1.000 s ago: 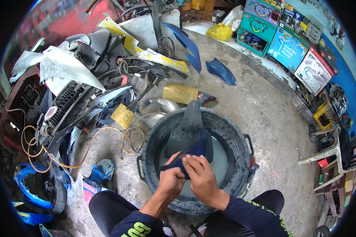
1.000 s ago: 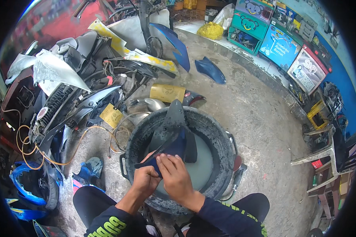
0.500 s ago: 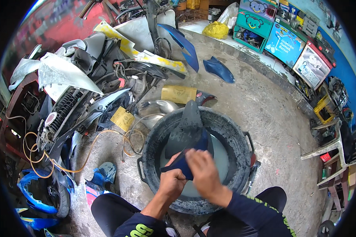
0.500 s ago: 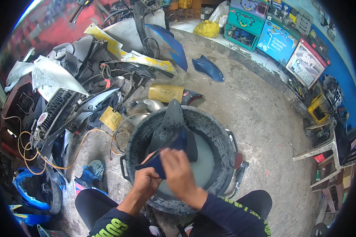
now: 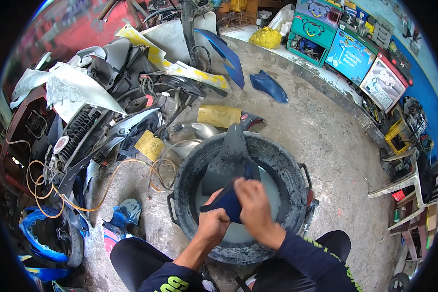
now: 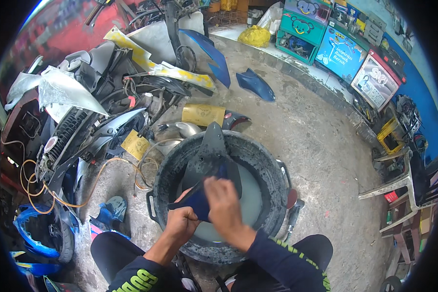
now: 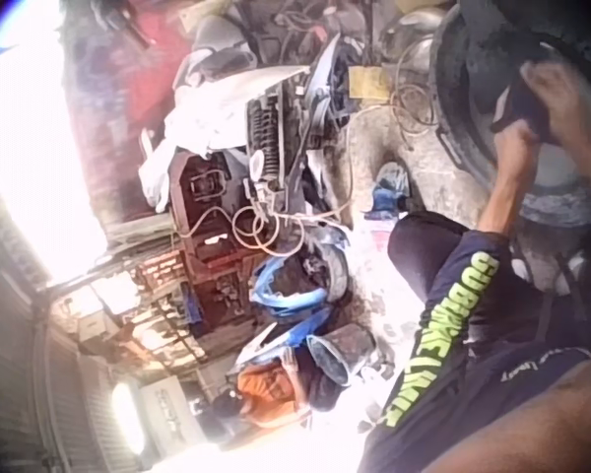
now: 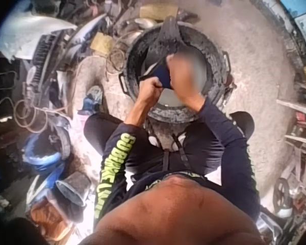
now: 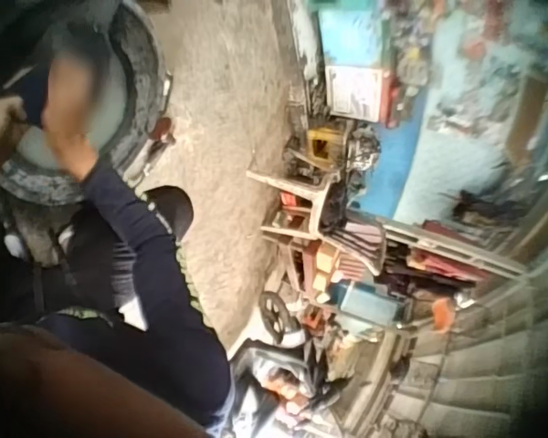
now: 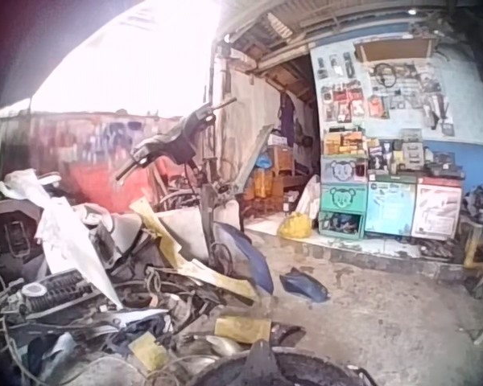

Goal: The person sands a blue motorcycle fairing piece over a bucket of water, using a small sanding disc and dipping the piece into the water to wet it.

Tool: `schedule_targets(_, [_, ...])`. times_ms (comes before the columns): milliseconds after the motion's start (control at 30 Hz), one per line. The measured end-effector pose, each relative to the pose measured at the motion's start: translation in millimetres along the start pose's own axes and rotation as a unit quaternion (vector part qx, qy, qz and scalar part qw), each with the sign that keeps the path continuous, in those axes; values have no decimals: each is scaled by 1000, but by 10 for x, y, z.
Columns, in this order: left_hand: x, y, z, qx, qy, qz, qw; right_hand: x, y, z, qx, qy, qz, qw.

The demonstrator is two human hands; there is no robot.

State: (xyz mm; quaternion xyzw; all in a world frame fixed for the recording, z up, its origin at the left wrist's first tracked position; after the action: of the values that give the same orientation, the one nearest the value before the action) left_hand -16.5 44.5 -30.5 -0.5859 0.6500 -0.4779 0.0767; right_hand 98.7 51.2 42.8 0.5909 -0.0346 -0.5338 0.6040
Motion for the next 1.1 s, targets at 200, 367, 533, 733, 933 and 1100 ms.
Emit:
schedule_targets(200, [-22,41,74,-24,25,0,999,40,-27,-405,-15,-58,2,998])
schedule_targets(367, [-4,93,67,24,33,-26,999,72,9,306,-32,62,3,998])
schedule_targets(533, [34,28,72,-1,25,13,1000,-18,61,-13,-38,-17,2,999])
schedule_targets(733, [9,-8,79,32,32,38,998,-97,120,-244,-17,-21,-9,1000])
schedule_targets(933, [45,12,-63,-213,-113,6,971,-19,135,88,-15,34,-6,999])
schedule_targets(1100, [25,41,-45,-144,-37,-13,989,-36,175,96,6,42,-5,999])
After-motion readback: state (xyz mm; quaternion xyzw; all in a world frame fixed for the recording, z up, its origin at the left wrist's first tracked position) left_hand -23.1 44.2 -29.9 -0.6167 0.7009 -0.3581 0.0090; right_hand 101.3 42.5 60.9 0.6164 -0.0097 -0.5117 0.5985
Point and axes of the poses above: each hand's wrist, its own x-axis away from the middle knuckle, its own y-axis out of the back of the hand, z = x × y, the point moved 7 cm from there along -x, towards the middle knuckle, and after that the axes turned 10 degrees about y, right-handed, at the moved point
